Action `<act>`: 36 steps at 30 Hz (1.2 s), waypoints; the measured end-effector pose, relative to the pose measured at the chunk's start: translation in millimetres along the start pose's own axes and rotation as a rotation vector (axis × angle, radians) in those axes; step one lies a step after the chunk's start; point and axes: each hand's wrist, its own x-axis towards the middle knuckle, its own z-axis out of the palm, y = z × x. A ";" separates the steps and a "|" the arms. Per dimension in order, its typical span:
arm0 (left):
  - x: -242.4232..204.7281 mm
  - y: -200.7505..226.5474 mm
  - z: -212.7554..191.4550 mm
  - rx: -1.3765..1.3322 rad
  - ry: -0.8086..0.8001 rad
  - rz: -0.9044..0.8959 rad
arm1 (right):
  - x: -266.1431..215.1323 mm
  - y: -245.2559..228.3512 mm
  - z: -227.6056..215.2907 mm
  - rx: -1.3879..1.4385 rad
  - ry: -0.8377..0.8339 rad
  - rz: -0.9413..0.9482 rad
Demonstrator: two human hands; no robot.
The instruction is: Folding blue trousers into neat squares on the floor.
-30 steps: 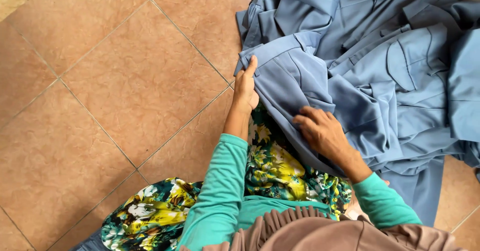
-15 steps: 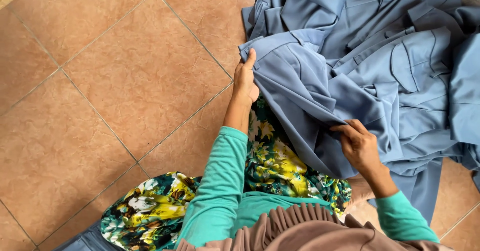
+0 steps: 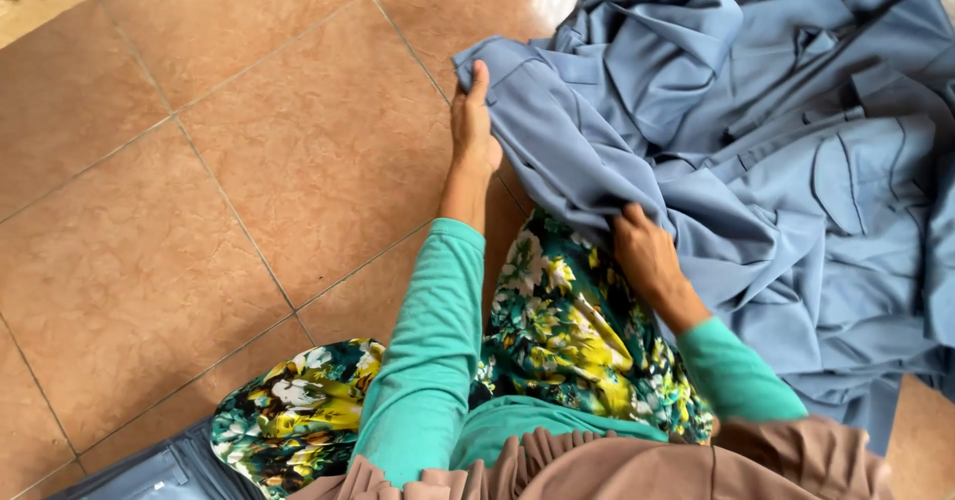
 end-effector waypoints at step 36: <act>-123.8 71.5 -416.5 -0.604 1.016 0.010 | 153.0 -358.5 132.8 0.301 0.360 -0.830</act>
